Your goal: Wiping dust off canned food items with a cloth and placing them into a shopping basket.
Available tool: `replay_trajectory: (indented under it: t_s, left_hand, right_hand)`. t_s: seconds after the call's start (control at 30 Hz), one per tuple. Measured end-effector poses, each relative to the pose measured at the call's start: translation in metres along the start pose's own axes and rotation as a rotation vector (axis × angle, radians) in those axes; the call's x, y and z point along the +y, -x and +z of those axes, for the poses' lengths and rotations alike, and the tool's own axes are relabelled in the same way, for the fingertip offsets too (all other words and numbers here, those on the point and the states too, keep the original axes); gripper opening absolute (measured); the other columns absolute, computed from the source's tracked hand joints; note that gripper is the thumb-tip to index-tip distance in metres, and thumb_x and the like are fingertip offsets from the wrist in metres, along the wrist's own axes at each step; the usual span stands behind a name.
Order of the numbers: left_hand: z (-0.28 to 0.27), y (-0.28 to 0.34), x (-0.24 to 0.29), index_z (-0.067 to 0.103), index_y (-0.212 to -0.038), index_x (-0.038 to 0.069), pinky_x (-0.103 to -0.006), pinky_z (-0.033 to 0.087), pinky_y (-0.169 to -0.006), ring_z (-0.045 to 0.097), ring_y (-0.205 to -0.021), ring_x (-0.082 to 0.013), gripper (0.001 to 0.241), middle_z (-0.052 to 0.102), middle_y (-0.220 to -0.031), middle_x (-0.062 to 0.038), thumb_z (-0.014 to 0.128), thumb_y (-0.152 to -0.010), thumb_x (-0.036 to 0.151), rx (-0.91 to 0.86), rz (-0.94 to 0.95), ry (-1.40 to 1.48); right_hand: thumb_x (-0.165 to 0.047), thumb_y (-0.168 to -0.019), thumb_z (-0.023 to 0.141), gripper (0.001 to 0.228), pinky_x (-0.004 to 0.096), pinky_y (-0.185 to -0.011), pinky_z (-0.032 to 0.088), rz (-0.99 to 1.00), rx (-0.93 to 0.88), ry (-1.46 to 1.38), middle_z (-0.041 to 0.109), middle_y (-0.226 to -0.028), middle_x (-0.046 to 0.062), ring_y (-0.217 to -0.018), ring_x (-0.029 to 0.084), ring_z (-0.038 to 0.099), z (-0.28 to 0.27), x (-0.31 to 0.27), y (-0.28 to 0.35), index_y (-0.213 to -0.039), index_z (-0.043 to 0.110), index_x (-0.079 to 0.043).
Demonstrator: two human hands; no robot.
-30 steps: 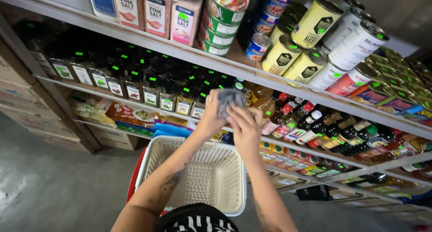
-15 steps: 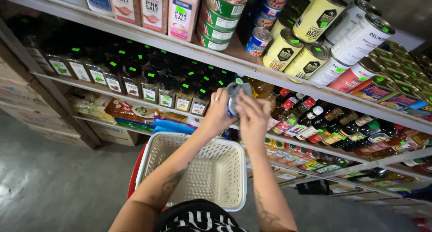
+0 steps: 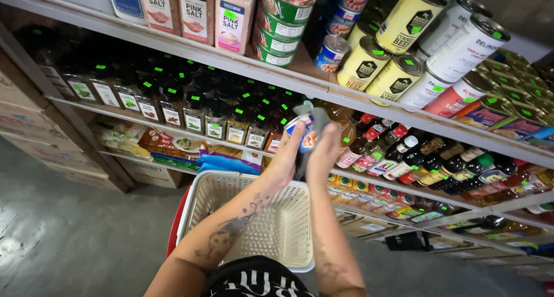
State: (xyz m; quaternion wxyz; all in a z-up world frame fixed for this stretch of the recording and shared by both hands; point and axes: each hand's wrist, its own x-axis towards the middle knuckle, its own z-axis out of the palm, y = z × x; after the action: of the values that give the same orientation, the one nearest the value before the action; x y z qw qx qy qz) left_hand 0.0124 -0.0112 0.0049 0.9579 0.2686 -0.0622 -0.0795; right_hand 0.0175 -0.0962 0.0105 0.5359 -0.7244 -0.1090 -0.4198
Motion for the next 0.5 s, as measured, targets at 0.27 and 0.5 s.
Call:
replay_trajectory:
  t_s: [0.27,0.5]
  left_hand:
    - [0.044,-0.019,0.055,0.038,-0.149,0.000,-0.0356,0.041,-0.110,0.050,-0.127,-0.0246,0.089,0.050,-0.132,-0.018,0.088,-0.083,0.033,-0.194,0.537,-1.103]
    - [0.101,-0.121,0.097,0.037,-0.151,0.005,-0.0358,0.047,-0.108,0.058,-0.122,-0.0208,0.081,0.062,-0.131,-0.013,0.082,-0.088,0.029,-0.364,0.685,-0.853]
  right_hand:
    - [-0.012,-0.111,0.046,0.024,0.035,-0.106,0.045,-0.093,-0.056,0.111,0.062,-0.120,0.012,-0.114,0.024,0.060,-0.041,0.000,-0.058,-0.127,0.059,0.001]
    - [-0.003,-0.085,0.061,0.056,0.039,-0.111,0.046,-0.224,-0.250,0.288,0.063,-0.133,0.018,-0.128,0.034,0.061,-0.045,-0.034,-0.133,-0.141,0.057,-0.004]
